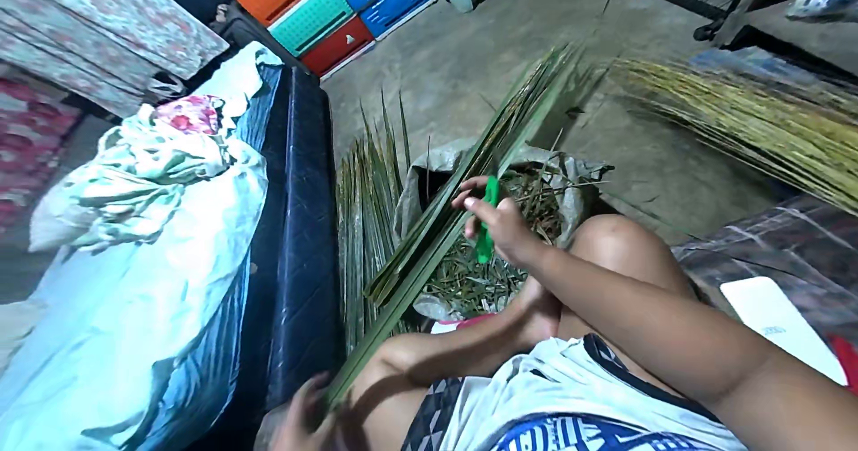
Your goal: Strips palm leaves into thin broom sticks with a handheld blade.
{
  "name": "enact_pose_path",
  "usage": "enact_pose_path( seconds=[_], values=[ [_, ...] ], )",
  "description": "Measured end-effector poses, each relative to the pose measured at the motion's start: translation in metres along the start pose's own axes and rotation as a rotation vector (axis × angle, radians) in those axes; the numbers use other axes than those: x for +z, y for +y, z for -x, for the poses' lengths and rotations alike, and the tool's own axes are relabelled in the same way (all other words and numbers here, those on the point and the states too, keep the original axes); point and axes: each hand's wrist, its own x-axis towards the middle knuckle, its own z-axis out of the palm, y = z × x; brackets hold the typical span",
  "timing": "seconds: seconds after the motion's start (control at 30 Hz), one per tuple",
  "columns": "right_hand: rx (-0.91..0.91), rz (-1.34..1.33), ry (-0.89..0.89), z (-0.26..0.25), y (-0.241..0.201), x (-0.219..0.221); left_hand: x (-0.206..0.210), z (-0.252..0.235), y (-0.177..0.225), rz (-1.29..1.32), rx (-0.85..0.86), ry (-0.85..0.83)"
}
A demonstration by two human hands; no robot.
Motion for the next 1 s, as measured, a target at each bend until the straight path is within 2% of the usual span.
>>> enact_pose_path(
  seconds=[0.07,0.17,0.3,0.4,0.5,0.7,0.8,1.0],
  values=[
    [0.02,0.032,-0.161,0.015,0.007,0.017,0.024,-0.011,0.061,0.084,0.208,0.004],
    [0.032,0.114,-0.346,0.033,0.015,0.029,0.057,-0.029,0.135,0.11,0.474,0.113],
    [0.018,0.289,-0.442,0.037,0.014,0.018,0.093,-0.056,0.174,0.078,0.693,0.289],
    [-0.006,0.464,-0.351,0.026,0.002,0.001,0.096,-0.062,0.173,0.076,0.718,0.274],
    [-0.081,0.558,-0.187,0.007,-0.007,-0.022,0.087,-0.06,0.159,0.063,0.651,0.173],
    [-0.184,0.684,-0.163,-0.016,-0.034,-0.054,0.07,-0.047,0.141,0.062,0.483,0.049],
    [-0.241,0.714,-0.137,-0.013,-0.032,-0.047,0.071,-0.048,0.16,0.066,0.467,0.028],
    [-0.376,0.846,-0.104,-0.01,-0.023,-0.046,0.079,-0.065,0.216,0.119,0.595,0.03]
  ],
)
